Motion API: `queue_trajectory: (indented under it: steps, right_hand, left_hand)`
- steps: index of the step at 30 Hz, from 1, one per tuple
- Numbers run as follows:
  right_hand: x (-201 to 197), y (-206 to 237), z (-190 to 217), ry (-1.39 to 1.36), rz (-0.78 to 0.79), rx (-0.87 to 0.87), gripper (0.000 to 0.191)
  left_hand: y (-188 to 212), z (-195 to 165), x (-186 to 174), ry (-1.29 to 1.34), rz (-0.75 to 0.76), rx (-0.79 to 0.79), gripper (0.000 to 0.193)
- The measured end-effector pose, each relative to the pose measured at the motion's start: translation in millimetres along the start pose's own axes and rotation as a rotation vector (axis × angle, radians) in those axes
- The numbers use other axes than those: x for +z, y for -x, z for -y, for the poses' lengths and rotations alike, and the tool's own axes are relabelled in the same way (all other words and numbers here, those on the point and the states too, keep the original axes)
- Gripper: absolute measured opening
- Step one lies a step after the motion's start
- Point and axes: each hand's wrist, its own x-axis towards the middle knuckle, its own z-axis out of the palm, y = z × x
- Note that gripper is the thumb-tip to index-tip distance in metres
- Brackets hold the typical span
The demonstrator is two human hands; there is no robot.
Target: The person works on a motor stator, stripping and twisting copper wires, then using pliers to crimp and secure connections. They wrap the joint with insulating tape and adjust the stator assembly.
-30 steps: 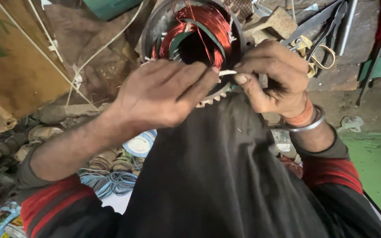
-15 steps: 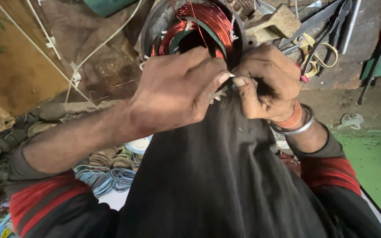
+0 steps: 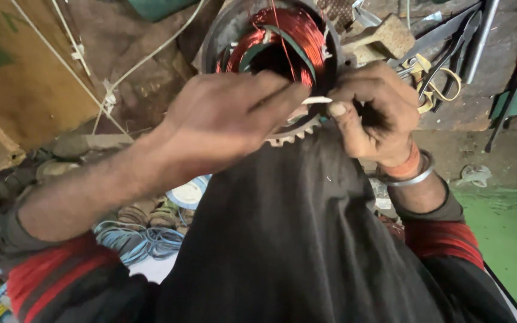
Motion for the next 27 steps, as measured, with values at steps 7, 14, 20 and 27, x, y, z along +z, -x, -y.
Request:
queue_trajectory:
  steps: [7, 14, 20, 27]
  right_hand:
    - [2, -1, 8, 0.007, -0.009, 0.037, 0.011]
    - [4, -2, 12, 0.032, -0.032, 0.041, 0.011]
    - [8, 2, 11, 0.038, -0.033, -0.007, 0.011]
    - [-2, 6, 1, -0.056, -0.027, 0.053, 0.014]
  left_hand:
    - [16, 12, 17, -0.434, -0.178, 0.289, 0.033]
    - [14, 16, 29, 0.038, -0.027, 0.109, 0.034]
    - [3, 10, 23, 0.421, -0.058, -0.122, 0.012]
    - [-8, 11, 10, 0.382, 0.065, -0.124, 0.016]
